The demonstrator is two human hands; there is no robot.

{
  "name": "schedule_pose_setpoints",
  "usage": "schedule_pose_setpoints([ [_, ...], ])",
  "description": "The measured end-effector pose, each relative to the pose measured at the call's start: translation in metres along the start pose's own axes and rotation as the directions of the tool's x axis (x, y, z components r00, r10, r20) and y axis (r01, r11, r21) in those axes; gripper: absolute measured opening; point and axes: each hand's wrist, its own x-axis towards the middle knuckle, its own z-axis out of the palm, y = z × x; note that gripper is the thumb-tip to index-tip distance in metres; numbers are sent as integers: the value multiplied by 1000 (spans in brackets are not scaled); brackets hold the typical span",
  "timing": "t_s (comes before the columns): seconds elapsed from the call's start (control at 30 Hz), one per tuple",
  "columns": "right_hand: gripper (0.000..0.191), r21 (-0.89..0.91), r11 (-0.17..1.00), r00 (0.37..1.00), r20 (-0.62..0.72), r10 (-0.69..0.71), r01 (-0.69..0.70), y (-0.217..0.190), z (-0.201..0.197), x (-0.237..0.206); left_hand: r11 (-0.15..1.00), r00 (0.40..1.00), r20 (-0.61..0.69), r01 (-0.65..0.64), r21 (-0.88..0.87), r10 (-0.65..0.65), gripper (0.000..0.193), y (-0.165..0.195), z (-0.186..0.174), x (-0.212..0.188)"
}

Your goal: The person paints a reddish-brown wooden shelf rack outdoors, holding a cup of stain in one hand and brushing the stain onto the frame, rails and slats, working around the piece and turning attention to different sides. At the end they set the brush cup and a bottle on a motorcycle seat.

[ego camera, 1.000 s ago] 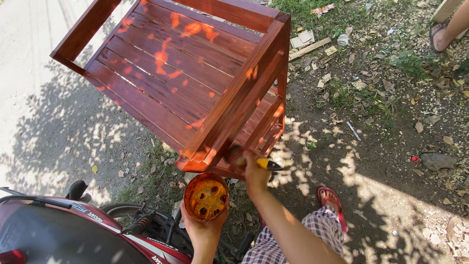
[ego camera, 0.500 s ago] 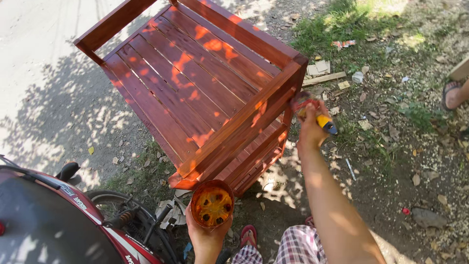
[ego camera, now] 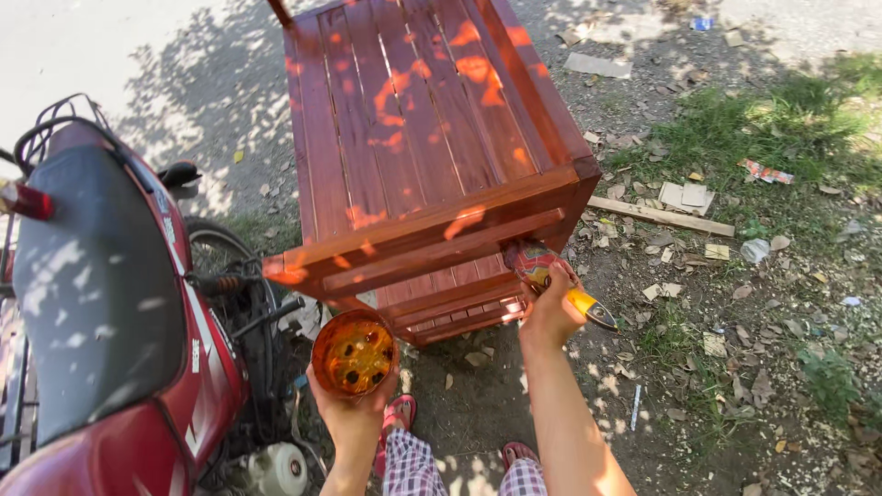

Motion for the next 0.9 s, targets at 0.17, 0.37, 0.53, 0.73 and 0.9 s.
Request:
schedule_pose_setpoints([
  [0.17,30,-56,990,978,159,135,-128,20,25,-51,963,968,-235,-20,268,85,86,4,13,-44],
  [0.37,25,-153,962,919,292,263,-227,31,44,-80,966,940,-256,249,73,-223,90,6,-23,-57],
  [0.53,21,-183,979,974,187,125,-90,-20,25,5,992,982,-159,89,-95,-103,87,6,-26,-62],
  [0.73,23,41,994,995,-28,-100,101,-36,18,39,994,984,-154,76,-83,-88,92,17,-15,-71],
  [0.9,30,-156,984,989,-109,-104,86,7,23,-19,977,972,-180,118,-179,-151,88,27,-19,-77],
])
